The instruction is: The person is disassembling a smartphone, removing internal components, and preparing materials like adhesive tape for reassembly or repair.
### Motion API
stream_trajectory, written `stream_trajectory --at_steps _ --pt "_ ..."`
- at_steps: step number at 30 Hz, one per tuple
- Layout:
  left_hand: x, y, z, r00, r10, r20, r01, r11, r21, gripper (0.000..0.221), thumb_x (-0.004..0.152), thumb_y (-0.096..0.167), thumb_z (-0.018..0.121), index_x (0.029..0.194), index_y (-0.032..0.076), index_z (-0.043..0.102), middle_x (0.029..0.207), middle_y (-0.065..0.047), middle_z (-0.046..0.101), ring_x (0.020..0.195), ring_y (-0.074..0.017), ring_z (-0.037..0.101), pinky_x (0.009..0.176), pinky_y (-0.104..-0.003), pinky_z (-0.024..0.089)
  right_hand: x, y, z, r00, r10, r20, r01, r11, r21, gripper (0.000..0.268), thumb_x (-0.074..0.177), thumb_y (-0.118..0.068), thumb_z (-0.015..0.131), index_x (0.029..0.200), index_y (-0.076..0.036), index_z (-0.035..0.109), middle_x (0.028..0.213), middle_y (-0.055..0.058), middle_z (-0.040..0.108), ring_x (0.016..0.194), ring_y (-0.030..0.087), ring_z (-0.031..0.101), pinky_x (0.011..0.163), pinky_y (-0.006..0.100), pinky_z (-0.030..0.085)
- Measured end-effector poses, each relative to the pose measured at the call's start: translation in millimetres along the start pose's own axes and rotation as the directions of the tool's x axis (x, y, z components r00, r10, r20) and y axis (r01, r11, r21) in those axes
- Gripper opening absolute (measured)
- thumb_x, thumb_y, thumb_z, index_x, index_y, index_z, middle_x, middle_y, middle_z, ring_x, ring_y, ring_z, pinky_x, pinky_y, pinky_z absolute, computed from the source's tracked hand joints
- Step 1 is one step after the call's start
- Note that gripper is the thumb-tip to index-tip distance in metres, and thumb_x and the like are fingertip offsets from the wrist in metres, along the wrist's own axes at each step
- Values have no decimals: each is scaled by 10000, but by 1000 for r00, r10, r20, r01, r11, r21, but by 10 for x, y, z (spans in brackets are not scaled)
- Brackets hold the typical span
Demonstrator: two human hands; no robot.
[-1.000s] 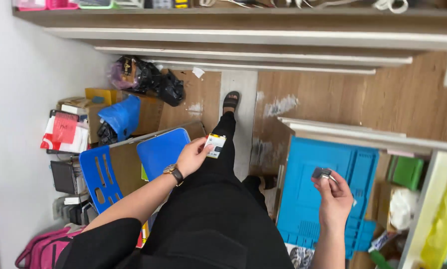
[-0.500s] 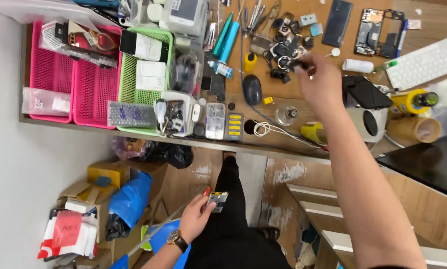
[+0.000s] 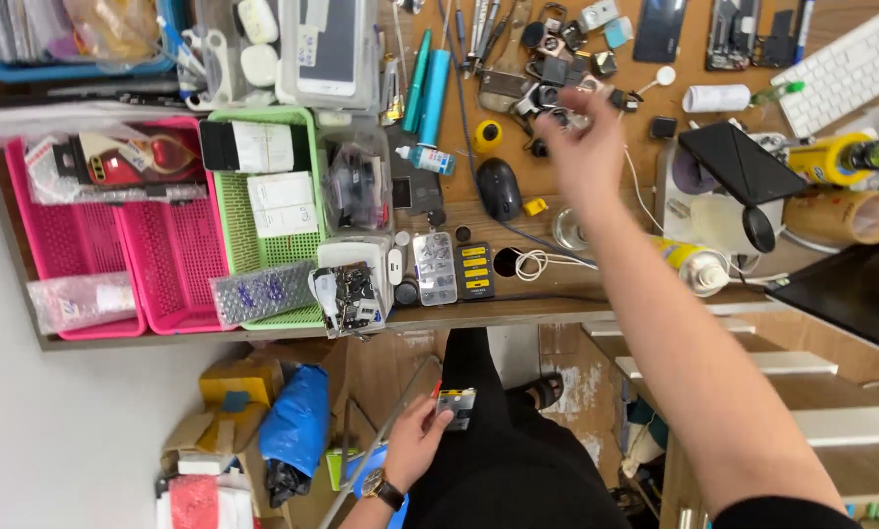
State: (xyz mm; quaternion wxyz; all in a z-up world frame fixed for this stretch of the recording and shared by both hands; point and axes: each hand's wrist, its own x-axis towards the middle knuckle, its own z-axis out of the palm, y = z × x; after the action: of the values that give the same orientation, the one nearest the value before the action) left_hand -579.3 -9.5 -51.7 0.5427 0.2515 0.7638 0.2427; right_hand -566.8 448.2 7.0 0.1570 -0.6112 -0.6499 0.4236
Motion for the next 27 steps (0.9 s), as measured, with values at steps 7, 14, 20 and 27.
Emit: stream_trajectory --at_steps 7,14,20,27 --pt "314 783 251 878 282 387 -340 936 90 440 1037 514 499 819 138 560 804 -2 462 685 -181 469 638 -344 358 -2985 1116 -1077 815 -527 240 543 840 2 59 976 -132 649 956 -80 667 929 12 713 740 197 682 586 316 544" --pt "494 1389 857 627 260 735 -662 674 327 327 983 367 620 768 125 575 737 -48 531 676 -225 541 650 -389 397 -4409 2779 -2376 820 522 -235 -560 817 -138 423 1038 -346 433 1428 -258 570 1441 -46 635 1262 232 630 937 454 556" --pt "126 2079 1991 617 126 777 -710 514 480 316 993 345 620 773 128 555 751 18 466 696 -139 439 653 -297 339 -5355 3835 -3023 396 853 -339 -593 519 616 563 1025 -277 506 1560 -239 337 1248 -3 657 597 205 549 661 423 474" --pt "-791 2329 3738 445 274 853 -866 375 331 175 986 232 708 859 112 697 711 -63 578 639 -177 561 606 -290 421 -5733 5835 -2982 546 711 -442 -625 697 350 369 965 -290 678 1322 -200 660 1126 64 721 1025 342 730 825 483 598"
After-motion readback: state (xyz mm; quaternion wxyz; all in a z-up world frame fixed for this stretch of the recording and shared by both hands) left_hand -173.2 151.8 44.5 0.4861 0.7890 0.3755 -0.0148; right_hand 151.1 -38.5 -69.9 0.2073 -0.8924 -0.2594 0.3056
